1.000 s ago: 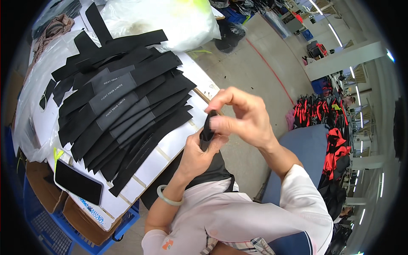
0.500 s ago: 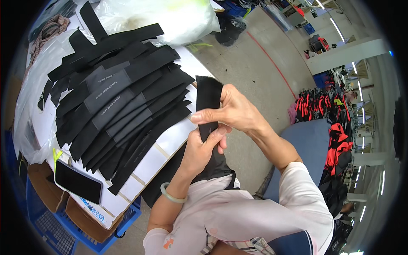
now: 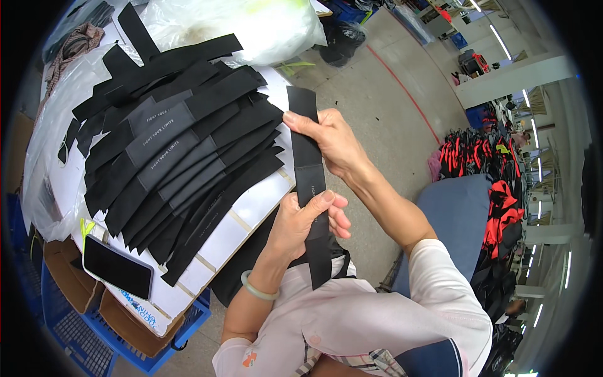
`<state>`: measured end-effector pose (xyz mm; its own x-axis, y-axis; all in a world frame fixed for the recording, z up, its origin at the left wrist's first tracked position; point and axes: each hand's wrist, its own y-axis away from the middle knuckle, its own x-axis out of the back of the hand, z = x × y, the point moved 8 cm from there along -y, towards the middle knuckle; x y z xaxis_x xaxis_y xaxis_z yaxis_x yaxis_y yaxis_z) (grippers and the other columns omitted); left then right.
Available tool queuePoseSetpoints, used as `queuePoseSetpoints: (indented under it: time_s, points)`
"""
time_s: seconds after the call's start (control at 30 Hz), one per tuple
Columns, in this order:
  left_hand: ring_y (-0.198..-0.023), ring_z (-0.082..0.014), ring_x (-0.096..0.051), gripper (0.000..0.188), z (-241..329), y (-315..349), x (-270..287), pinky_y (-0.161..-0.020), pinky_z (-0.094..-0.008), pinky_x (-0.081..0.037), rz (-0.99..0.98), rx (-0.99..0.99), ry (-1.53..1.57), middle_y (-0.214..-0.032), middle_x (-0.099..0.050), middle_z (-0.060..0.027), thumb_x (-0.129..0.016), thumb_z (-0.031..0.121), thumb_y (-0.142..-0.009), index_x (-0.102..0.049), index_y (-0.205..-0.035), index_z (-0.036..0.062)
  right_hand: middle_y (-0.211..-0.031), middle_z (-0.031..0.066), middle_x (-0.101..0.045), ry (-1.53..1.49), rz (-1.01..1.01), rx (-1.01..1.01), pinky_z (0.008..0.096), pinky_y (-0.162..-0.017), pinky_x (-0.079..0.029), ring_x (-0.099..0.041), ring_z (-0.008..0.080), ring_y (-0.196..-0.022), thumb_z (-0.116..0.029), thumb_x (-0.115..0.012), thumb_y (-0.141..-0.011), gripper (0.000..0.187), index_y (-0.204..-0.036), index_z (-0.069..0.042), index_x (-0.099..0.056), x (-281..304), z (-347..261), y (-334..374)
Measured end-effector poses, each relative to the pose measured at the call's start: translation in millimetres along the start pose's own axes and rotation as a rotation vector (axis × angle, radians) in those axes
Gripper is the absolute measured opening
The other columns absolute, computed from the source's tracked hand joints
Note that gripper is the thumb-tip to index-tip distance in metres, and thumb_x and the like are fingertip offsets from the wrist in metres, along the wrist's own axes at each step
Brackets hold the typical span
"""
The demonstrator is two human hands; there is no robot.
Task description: Folding and stacking black fabric straps for assembly at a manufacturing workbench.
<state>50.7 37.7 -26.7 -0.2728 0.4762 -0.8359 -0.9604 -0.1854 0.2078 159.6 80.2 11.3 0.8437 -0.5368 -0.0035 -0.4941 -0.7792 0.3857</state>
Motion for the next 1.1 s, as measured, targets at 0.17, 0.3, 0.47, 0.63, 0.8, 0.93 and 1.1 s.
queuePoseSetpoints:
  time_s: [0.17, 0.3, 0.47, 0.63, 0.8, 0.93, 1.1]
  points:
    - [-0.069, -0.0270, -0.067, 0.032, 1.9, -3.1, 4.2, -0.066, -0.0340, -0.056, 0.018, -0.033, 0.003, -0.079, -0.065, -0.0196, -0.051, 0.019, -0.094, -0.055, -0.100, -0.0115, -0.074, 0.0022, -0.065, 0.142, -0.260, 0.125, 0.0235, -0.062, -0.045, -0.056, 0.0074, -0.064, -0.019, -0.071, -0.080, 0.019, -0.082, 0.000, -0.069, -9.9, -11.7, 2.8]
    - [-0.082, -0.0290, -0.067, 0.035, 16.6, -7.3, 2.2, -0.074, -0.0356, -0.055, 0.012, -0.185, -0.038, -0.092, -0.064, -0.0227, -0.048, 0.018, -0.094, -0.051, -0.109, -0.0131, -0.072, 0.0034, -0.066, 0.346, -0.249, -0.035, 0.0218, -0.061, -0.046, -0.058, 0.0086, -0.063, -0.007, -0.075, -0.073, 0.011, -0.079, -0.001, -0.069, -0.1, 3.9, 7.6]
    - [-0.080, -0.0288, -0.067, 0.031, 12.5, 5.8, 12.3, -0.073, -0.0358, -0.056, 0.020, -0.103, -0.147, -0.092, -0.064, -0.0234, -0.050, 0.016, -0.093, -0.053, -0.106, -0.0124, -0.074, 0.0042, -0.066, 0.153, -0.234, 0.112, 0.0225, -0.062, -0.047, -0.059, 0.0086, -0.063, -0.006, -0.073, -0.076, 0.010, -0.082, 0.001, -0.069, 5.7, -10.8, -0.9]
    - [-0.065, -0.0233, -0.067, 0.021, 17.0, 6.3, 15.1, -0.057, -0.0296, -0.057, 0.102, -0.172, -0.090, -0.080, -0.066, -0.0183, -0.057, 0.015, -0.090, -0.058, -0.094, -0.0061, -0.076, 0.0038, -0.066, 0.069, -0.266, 0.144, 0.0230, -0.068, -0.048, -0.060, 0.0088, -0.065, -0.004, -0.070, -0.078, 0.011, -0.087, 0.002, -0.068, -0.4, -14.9, -5.5]
    - [-0.067, -0.0200, -0.066, 0.017, 21.0, 9.9, 19.7, -0.059, -0.0301, -0.057, 0.181, -0.273, -0.137, -0.078, -0.064, -0.0131, -0.056, 0.011, -0.091, -0.058, -0.094, -0.0063, -0.065, 0.0033, -0.062, 0.043, -0.217, 0.121, 0.0201, -0.055, -0.041, -0.055, 0.0068, -0.059, -0.008, -0.074, -0.073, 0.011, -0.071, -0.001, -0.066, -9.7, -8.0, -17.3]
    - [-0.056, -0.0106, -0.050, 0.015, 27.8, 15.1, 41.3, -0.051, -0.0277, -0.043, 0.513, -0.683, -0.579, -0.066, -0.056, -0.0080, -0.057, 0.011, -0.091, -0.059, -0.092, -0.0036, -0.071, 0.0042, -0.063, -0.052, -0.201, 0.054, 0.0207, -0.062, -0.046, -0.057, 0.0083, -0.064, -0.007, -0.071, -0.077, 0.010, -0.076, 0.000, -0.064, -30.4, -6.1, -7.0]
    - [-0.046, -0.0155, -0.047, 0.015, 65.7, 48.1, 38.4, -0.045, -0.0309, -0.038, 0.726, -0.975, -0.683, -0.057, -0.052, -0.0116, -0.055, 0.012, -0.092, -0.059, -0.092, -0.0028, -0.078, 0.0038, -0.064, 0.063, -0.350, 0.141, 0.0208, -0.066, -0.047, -0.058, 0.0077, -0.068, -0.008, -0.066, -0.083, 0.009, -0.085, 0.001, -0.063, -75.2, -20.9, 3.5]
